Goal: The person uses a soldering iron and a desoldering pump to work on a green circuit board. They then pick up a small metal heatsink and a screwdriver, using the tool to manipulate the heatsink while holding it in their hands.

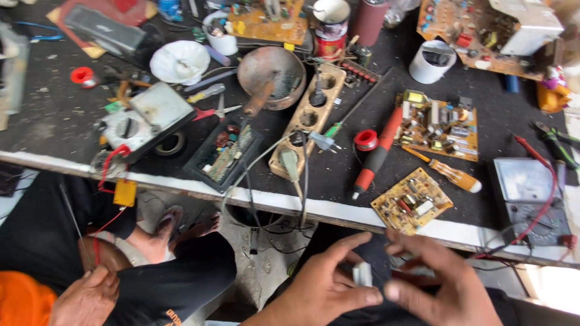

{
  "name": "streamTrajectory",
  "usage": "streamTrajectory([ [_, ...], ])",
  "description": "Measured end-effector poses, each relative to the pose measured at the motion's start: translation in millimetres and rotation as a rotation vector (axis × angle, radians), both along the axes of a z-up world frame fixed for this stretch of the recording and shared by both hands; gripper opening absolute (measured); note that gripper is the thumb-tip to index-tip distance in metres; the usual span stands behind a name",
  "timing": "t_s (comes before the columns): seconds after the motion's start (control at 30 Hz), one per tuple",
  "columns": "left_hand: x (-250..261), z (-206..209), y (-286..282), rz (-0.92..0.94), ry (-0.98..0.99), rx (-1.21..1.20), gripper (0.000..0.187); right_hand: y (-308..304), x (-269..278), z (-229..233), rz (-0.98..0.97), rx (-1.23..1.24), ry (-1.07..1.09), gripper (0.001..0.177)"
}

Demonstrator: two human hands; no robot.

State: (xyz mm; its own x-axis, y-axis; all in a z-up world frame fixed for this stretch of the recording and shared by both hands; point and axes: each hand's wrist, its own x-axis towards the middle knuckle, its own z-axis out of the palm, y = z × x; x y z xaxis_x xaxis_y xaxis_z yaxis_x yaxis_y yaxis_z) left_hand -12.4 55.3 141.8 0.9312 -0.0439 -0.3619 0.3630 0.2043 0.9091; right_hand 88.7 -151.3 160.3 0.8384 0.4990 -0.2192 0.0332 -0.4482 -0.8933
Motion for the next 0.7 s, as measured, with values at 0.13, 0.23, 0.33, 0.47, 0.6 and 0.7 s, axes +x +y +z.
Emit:
streamTrajectory([
  [0.13,-4.7,-15.4,-23.3,-0.037,0.006,-0.236,0.091,-41.3,-23.5,-53.6,0.188,0.146,-0.084,0.068],
  [0.23,-9.6,-12.1,-29.2,-0.077,-0.003,-0.307,0.086,-65.7,-23.1,-69.5,0.256,0.042,-0.006,0.072],
  [0.33,-10.0,8.5,-27.9,-0.143,0.053,-0.201,0.085,-79.1,-24.2,-90.6,0.326,-0.091,-0.074,0.066],
  [0.47,-15.1,15.4,-28.5,-0.191,0.124,-0.185,0.089,-77.8,-36.3,-112.7,0.203,-0.157,-0.133,0.049],
  [0.6,-13.7,-12.0,-33.0,-0.157,0.12,-0.264,0.091,-123.7,-3.5,-230.2,0.312,-0.064,0.351,0.072],
  [0.7,-9.1,-23.0,-34.8,-0.11,0.069,-0.321,0.087,-88.2,-34.8,-222.7,0.009,-0.108,0.202,0.054],
])
